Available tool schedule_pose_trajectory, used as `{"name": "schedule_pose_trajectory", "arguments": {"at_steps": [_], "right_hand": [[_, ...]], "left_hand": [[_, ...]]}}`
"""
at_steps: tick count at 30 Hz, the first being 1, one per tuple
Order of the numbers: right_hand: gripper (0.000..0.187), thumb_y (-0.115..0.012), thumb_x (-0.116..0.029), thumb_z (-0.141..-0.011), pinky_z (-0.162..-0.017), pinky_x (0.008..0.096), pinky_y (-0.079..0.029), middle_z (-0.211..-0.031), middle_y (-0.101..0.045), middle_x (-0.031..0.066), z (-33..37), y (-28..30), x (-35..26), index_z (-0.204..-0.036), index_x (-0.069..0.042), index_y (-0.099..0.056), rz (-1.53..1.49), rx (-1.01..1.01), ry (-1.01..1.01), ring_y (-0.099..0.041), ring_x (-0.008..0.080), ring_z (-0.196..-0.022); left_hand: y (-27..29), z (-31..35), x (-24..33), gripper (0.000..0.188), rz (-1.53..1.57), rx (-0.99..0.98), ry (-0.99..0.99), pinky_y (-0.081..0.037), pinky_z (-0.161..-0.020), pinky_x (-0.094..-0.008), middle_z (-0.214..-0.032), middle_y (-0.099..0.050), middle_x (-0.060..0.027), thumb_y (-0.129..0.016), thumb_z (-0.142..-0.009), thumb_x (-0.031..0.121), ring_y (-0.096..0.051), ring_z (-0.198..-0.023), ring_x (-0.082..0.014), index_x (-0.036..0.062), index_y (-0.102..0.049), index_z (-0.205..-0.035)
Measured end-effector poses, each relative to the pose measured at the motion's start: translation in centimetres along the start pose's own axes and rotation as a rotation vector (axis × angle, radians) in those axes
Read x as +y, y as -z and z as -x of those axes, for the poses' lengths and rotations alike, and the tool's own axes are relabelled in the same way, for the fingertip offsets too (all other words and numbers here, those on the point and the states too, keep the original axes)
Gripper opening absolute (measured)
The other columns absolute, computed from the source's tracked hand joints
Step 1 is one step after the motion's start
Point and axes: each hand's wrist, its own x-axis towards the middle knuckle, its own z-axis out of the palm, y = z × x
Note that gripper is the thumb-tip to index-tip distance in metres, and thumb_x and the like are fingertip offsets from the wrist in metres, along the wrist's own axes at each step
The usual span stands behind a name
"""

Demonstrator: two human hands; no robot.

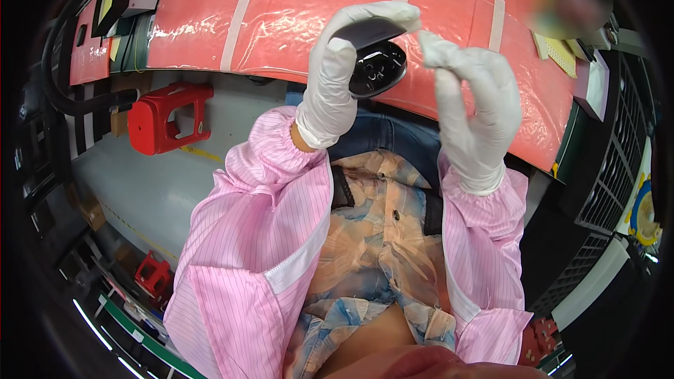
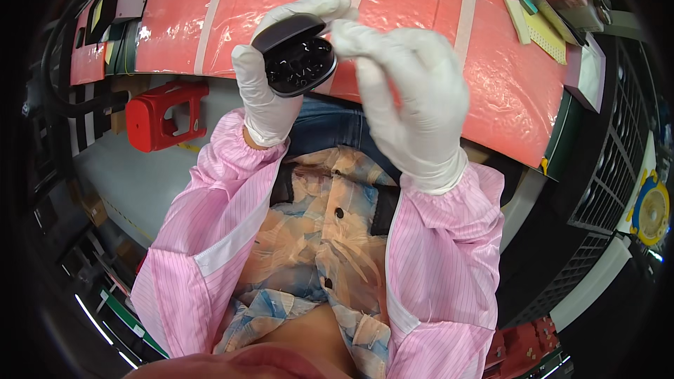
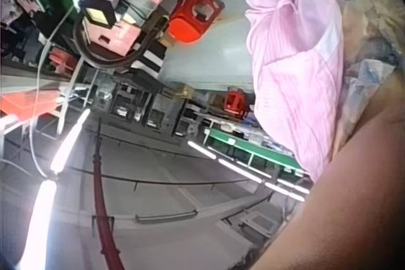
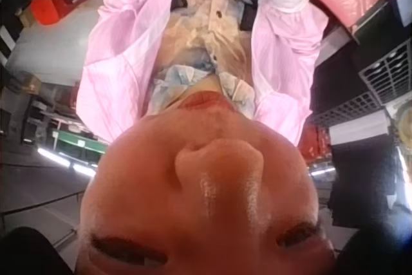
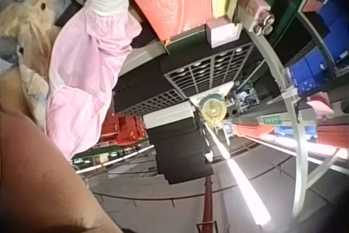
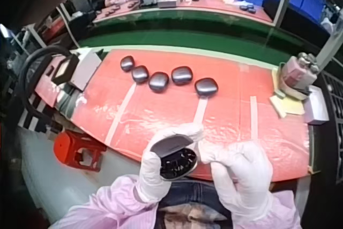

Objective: Cleaning and inspecting wireless earbud charging cases at a production station.

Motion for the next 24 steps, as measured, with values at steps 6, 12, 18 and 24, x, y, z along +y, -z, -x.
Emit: {"name": "schedule_pose_trajectory", "arguments": {"at_steps": [6,12,18,24], "right_hand": [[0.016,-0.062,0.006,-0.079,-0.064,0.0317,-0.044,-0.08,-0.059,0.0091,-0.9,-1.5,-2.7,-0.093,-0.002,-0.064,-0.039,-0.272,0.025,-0.058,0.0234,-0.071],[0.02,-0.052,0.009,-0.085,-0.075,0.0296,-0.05,-0.083,-0.064,0.0073,-0.3,1.3,-2.0,-0.096,0.001,-0.067,-0.597,-0.217,-0.409,-0.063,0.0182,-0.082],[0.031,-0.067,0.003,-0.071,-0.067,0.0336,-0.045,-0.083,-0.057,0.0032,-0.6,-1.4,-2.6,-0.096,-0.015,-0.071,0.376,-0.26,0.132,-0.057,0.0227,-0.076],[0.024,-0.064,0.005,-0.075,-0.071,0.0324,-0.046,-0.083,-0.059,0.0053,-0.7,0.5,-1.0,-0.095,-0.008,-0.069,0.402,-0.331,-0.003,-0.059,0.0219,-0.079]], "left_hand": [[0.4,-0.4,-0.4,0.1,-0.065,-0.035,0.067,-0.046,-0.092,-0.0356,-0.108,-0.063,-0.0152,-0.033,-0.078,0.085,-0.059,-0.098,-0.0206,-0.0015,-0.046,-0.128],[1.0,-0.5,0.3,0.086,0.203,-0.136,0.071,-0.05,-0.059,-0.0225,-0.102,-0.063,-0.0111,-0.041,-0.083,0.076,-0.063,-0.079,-0.0153,0.003,-0.047,-0.127],[0.3,-0.3,0.0,0.106,-0.033,-0.062,0.089,-0.05,-0.087,-0.0322,-0.113,-0.062,-0.0151,-0.03,-0.074,0.089,-0.061,-0.099,-0.0208,-0.0017,-0.049,-0.126],[1.5,-0.3,0.6,0.106,0.061,-0.101,0.069,-0.051,-0.055,-0.0234,-0.117,-0.062,-0.021,-0.027,-0.076,0.088,-0.066,-0.082,-0.0197,-0.0038,-0.048,-0.125]]}}
